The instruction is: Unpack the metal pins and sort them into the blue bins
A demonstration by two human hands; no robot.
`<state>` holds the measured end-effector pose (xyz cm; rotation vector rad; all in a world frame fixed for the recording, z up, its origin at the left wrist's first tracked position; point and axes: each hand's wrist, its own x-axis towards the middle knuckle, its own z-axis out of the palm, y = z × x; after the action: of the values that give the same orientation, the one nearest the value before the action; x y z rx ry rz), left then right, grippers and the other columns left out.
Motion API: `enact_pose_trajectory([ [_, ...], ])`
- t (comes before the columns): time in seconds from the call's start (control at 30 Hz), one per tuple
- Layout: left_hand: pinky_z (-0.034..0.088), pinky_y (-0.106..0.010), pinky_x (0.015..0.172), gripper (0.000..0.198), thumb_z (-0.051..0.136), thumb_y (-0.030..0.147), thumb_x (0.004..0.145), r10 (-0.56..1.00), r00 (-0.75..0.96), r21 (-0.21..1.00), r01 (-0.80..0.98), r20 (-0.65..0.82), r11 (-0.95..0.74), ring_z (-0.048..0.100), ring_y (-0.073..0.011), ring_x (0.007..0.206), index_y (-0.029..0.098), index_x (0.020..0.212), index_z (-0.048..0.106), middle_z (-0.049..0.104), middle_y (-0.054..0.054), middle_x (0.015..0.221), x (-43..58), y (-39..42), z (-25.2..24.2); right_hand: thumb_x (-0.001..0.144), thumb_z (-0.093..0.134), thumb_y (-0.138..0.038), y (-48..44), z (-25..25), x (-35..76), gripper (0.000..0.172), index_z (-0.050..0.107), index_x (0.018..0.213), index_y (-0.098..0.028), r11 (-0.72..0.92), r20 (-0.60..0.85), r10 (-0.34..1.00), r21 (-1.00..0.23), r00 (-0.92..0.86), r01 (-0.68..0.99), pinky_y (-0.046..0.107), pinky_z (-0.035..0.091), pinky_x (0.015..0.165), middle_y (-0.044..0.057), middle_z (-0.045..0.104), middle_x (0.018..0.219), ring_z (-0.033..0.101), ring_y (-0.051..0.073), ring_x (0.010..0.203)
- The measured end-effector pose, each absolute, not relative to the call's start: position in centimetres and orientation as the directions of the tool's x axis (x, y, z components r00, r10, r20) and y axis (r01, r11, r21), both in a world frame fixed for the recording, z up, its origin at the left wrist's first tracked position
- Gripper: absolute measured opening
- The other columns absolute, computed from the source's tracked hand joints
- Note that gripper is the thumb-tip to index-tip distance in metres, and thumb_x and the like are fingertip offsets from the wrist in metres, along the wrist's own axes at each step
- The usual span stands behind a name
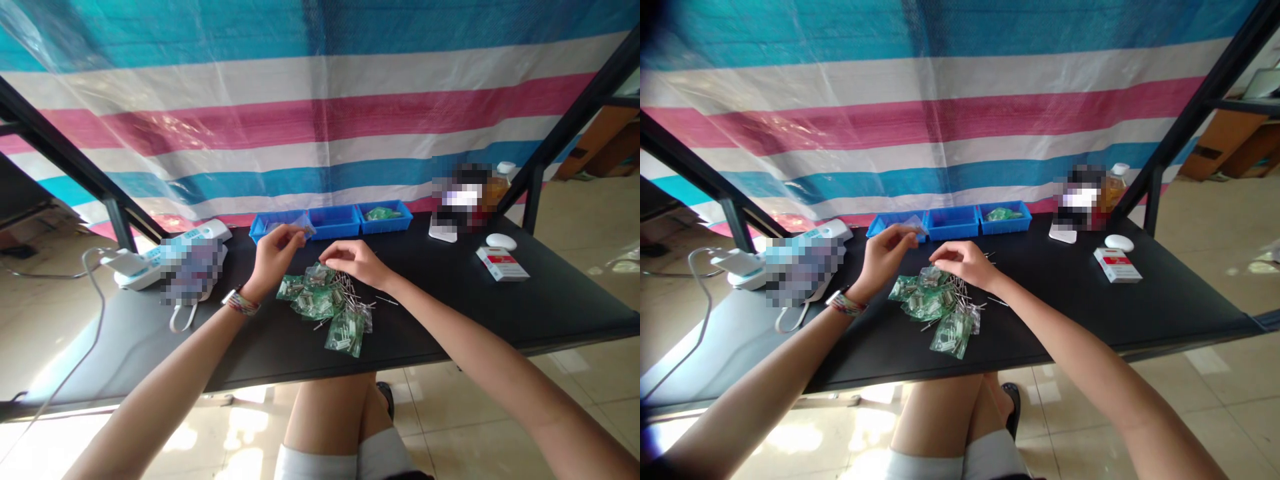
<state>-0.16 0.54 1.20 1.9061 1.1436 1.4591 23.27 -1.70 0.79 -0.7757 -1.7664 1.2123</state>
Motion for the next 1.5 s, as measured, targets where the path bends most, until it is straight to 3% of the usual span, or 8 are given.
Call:
enact_pose_trajectory([
  [0.13, 0.058, -0.028, 0.072, 0.032, 0.08, 0.044, 0.088, 0.898, -0.147, 0.905, 0.168, 0.414, -0.39, 0.071, -0.0159, 0.07, 0.015, 0.102, 0.076, 0.075, -0.003, 0.08, -1.9, 2.9, 0.6, 0.085, 0.082, -0.015, -2.2, 0.3, 23.0, 0.023, 0.082, 0.108, -0.021, 0.763, 0.514, 0.609, -0.588, -0.604, 0.27, 0.049, 0.05, 0.108, 0.009, 0.081, 0.115, 0.067, 0.029, 0.115],
  [0.37, 0.063, -0.036, 0.082, 0.058, 0.075, 0.042, 0.089, 0.965, -0.104, 0.941, -0.219, 0.24, -0.257, 0.078, -0.0184, 0.081, 0.02, 0.139, 0.057, 0.08, -0.009, 0.104, -2.9, 3.6, 1.0, 0.096, 0.076, -0.016, -2.0, -0.5, 22.9, 0.014, 0.081, 0.109, -0.019, 0.841, 0.496, 0.533, -0.395, -0.686, 0.369, 0.044, 0.051, 0.098, 0.01, 0.081, 0.107, 0.067, 0.027, 0.108],
  [0.67, 0.06, -0.035, 0.086, 0.019, 0.071, 0.028, 0.09, 0.808, 0.375, 0.783, 0.264, 0.455, -0.563, 0.074, -0.0223, 0.091, 0.017, 0.104, 0.078, 0.079, -0.009, 0.101, -0.3, 0.1, 1.5, 0.098, 0.071, -0.013, -1.2, -0.7, 23.2, 0.008, 0.076, 0.102, -0.018, 0.852, 0.572, 0.524, -0.362, -0.631, 0.378, 0.042, 0.053, 0.1, 0.011, 0.075, 0.111, 0.065, 0.026, 0.109],
  [0.8, 0.059, -0.036, 0.09, 0.024, 0.06, 0.018, 0.087, 0.767, 0.437, 0.705, 0.338, 0.469, -0.624, 0.073, -0.0232, 0.097, 0.017, 0.104, 0.078, 0.079, -0.009, 0.104, -0.2, -0.2, 1.5, 0.087, 0.085, -0.016, -1.3, -0.9, 23.4, 0.024, 0.079, 0.11, -0.02, 0.85, 0.525, 0.525, -0.361, -0.67, 0.383, 0.046, 0.052, 0.103, 0.01, 0.077, 0.115, 0.064, 0.029, 0.116],
  [0.97, 0.059, -0.034, 0.088, 0.028, 0.057, 0.014, 0.084, 0.752, 0.483, 0.683, 0.357, 0.449, -0.637, 0.073, -0.0224, 0.096, 0.017, 0.103, 0.077, 0.078, -0.008, 0.102, -0.4, 0.3, 1.0, 0.097, 0.073, -0.016, -1.2, -0.9, 23.2, 0.008, 0.079, 0.102, -0.019, 0.859, 0.527, 0.512, -0.295, -0.678, 0.418, 0.044, 0.051, 0.097, 0.01, 0.078, 0.102, 0.066, 0.027, 0.108],
  [1.23, 0.062, -0.036, 0.092, 0.051, 0.067, 0.024, 0.096, 0.638, 0.419, 0.49, 0.412, 0.646, -0.768, 0.072, -0.0189, 0.09, 0.023, 0.148, 0.062, 0.077, -0.008, 0.111, 0.0, -1.0, 1.2, 0.103, 0.063, -0.026, -0.4, -1.0, 23.0, 0.014, 0.072, 0.112, -0.02, 0.627, 0.576, 0.772, -0.758, -0.267, 0.177, 0.035, 0.058, 0.087, 0.007, 0.079, 0.1, 0.075, 0.021, 0.091],
  [1.4, 0.059, -0.047, 0.102, 0.037, 0.074, 0.03, 0.096, 0.512, 0.535, 0.252, 0.485, 0.672, -0.838, 0.068, -0.0285, 0.118, 0.033, 0.133, 0.076, 0.069, -0.012, 0.139, -0.1, -1.2, 1.8, 0.093, 0.076, -0.051, -0.1, -0.7, 23.1, 0.037, 0.069, 0.114, -0.021, 0.388, 0.387, 0.898, -0.921, -0.208, -0.036, 0.034, 0.061, 0.08, 0.003, 0.077, 0.085, 0.075, 0.021, 0.081],
  [1.5, 0.058, -0.049, 0.102, 0.02, 0.075, 0.034, 0.098, 0.49, 0.54, 0.24, 0.468, 0.684, -0.851, 0.069, -0.0282, 0.114, 0.031, 0.117, 0.081, 0.075, -0.01, 0.125, 0.1, -1.2, 1.8, 0.089, 0.079, -0.058, -0.4, -0.6, 22.9, 0.041, 0.073, 0.105, -0.021, 0.36, 0.36, 0.904, -0.932, -0.23, -0.041, 0.035, 0.061, 0.08, 0.003, 0.077, 0.085, 0.075, 0.022, 0.081],
])
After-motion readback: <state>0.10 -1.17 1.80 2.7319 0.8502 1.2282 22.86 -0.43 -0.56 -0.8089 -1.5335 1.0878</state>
